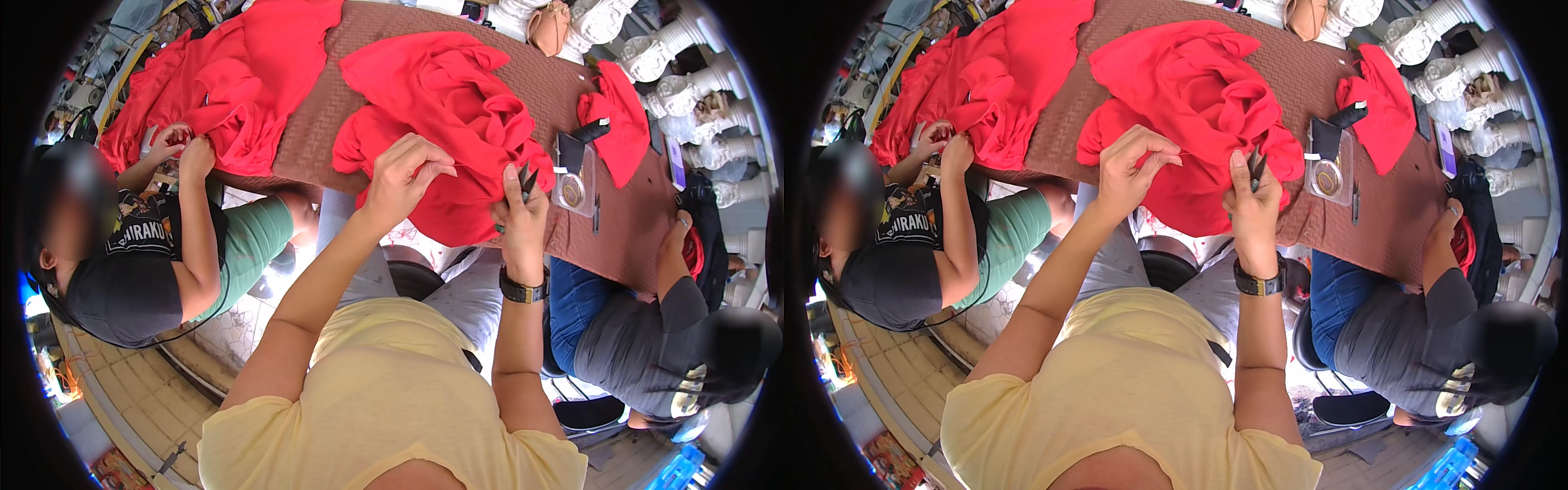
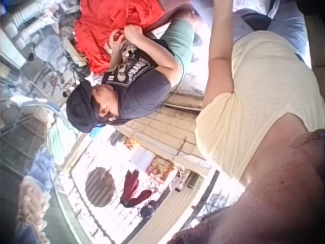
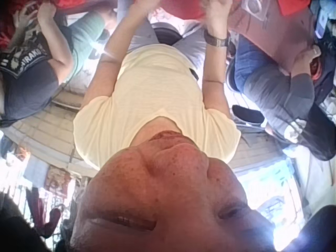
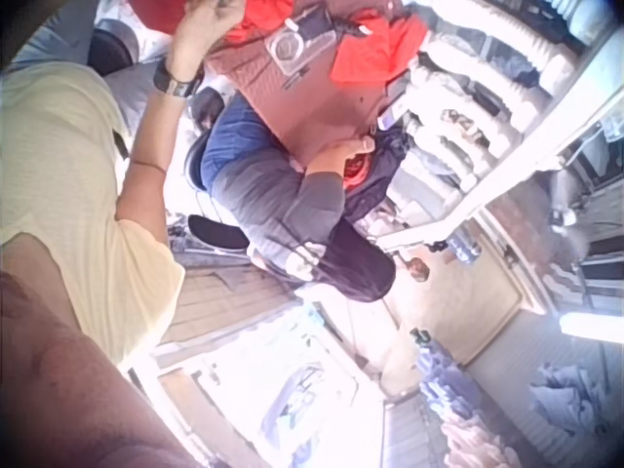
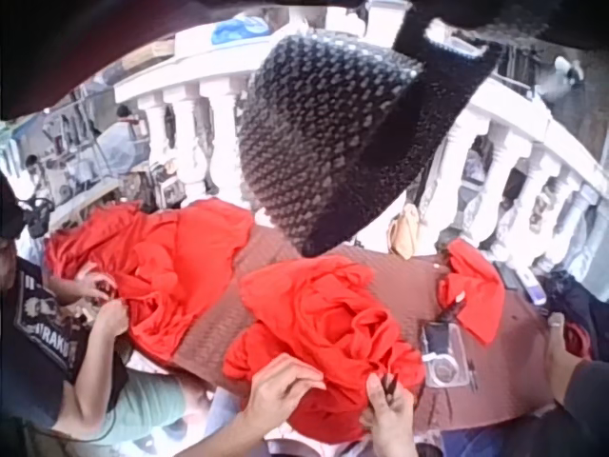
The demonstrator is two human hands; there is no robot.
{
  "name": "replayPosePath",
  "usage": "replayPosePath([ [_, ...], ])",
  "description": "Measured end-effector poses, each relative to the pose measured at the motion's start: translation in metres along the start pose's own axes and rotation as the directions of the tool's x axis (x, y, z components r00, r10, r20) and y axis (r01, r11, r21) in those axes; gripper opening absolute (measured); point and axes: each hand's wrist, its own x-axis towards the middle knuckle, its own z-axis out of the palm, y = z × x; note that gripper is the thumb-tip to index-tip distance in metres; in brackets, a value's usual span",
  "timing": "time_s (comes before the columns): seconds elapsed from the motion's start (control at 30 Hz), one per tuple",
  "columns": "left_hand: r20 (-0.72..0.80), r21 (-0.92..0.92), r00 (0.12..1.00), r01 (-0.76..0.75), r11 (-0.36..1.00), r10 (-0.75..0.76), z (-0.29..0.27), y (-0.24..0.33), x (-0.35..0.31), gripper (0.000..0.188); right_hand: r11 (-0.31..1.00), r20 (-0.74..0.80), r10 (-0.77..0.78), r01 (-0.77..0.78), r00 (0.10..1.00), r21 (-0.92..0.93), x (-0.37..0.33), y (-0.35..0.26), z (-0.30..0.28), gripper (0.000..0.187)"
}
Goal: The person is using shears to trim excess material and threads from the necklines of red t-shirts at a table.
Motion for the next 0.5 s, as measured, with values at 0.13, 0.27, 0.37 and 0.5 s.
replayPosePath([
  [0.13, 0.061, -0.018, 0.998, -0.017, 1.000, 0.018, -0.004, 0.011, 0.001, 0.009, 0.997, 0.052, -0.006, 0.009, 0.999, -0.077, 0.001, -0.004, -0.004, 0.029],
  [0.27, 0.124, -0.558, 0.915, 0.384, 0.736, -0.383, 0.013, 0.007, -0.016, 0.008, 0.947, 0.051, -0.189, 0.196, 0.981, -0.256, 0.015, 0.017, -0.008, 0.024],
  [0.37, 0.128, -0.649, 0.880, 0.423, 0.633, -0.457, 0.017, 0.001, -0.027, 0.007, 0.784, 0.029, -0.422, 0.380, 0.906, -0.491, 0.015, 0.023, 0.000, 0.026],
  [0.5, 0.130, -0.710, 0.856, 0.432, 0.556, -0.500, 0.020, -0.001, -0.032, 0.006, 0.972, 0.044, -0.127, 0.133, 0.991, -0.191, -0.044, -0.009, 0.039, 0.043],
])
